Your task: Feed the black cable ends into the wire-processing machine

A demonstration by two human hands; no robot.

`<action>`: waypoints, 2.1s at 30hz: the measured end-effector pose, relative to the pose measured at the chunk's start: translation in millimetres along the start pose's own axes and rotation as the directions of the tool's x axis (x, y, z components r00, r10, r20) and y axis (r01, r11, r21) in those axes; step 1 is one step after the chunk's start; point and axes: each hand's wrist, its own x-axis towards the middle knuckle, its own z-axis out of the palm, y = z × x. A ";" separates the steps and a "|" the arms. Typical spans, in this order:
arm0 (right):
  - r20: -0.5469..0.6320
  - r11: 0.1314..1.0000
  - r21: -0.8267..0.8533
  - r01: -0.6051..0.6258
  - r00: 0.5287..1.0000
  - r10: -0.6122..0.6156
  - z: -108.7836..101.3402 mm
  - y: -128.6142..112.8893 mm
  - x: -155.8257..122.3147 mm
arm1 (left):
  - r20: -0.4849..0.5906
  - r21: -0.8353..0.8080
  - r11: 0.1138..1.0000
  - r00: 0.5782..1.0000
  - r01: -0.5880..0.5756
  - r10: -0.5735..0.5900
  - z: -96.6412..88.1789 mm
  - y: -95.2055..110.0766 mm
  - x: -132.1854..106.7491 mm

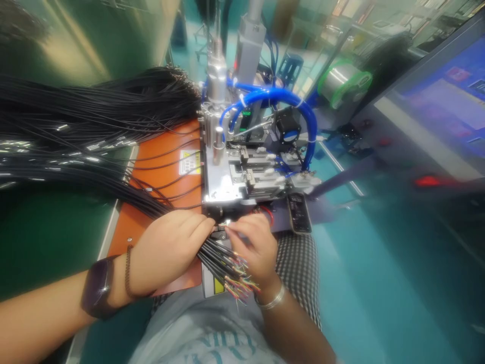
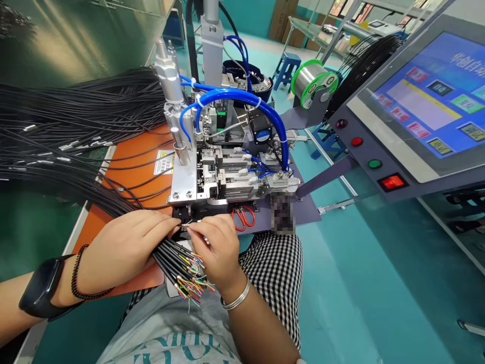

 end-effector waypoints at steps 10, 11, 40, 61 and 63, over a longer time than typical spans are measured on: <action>0.050 0.995 -0.065 -0.077 0.996 0.080 -5.3 -12.8 1.1 | -0.034 -0.056 0.996 0.997 0.064 -0.066 0.1 0.5 -2.0; 0.035 0.991 -0.054 -0.124 0.991 0.126 -4.7 -13.0 1.8 | -0.038 -0.056 0.996 0.997 0.068 -0.070 0.1 0.8 -2.3; 0.204 0.990 0.058 -0.126 0.973 0.112 6.8 -4.6 6.9 | -0.033 -0.191 0.981 0.999 0.031 -0.038 12.5 -4.5 -19.0; 0.446 0.765 0.001 -0.644 0.685 0.577 -15.8 9.9 7.1 | 0.001 -0.053 0.994 0.995 -0.096 0.096 4.7 -4.0 -2.0; 0.468 0.707 0.047 -0.705 0.641 0.608 -13.9 12.2 5.9 | 0.014 -0.034 0.996 0.996 -0.088 0.089 6.4 -3.7 -1.8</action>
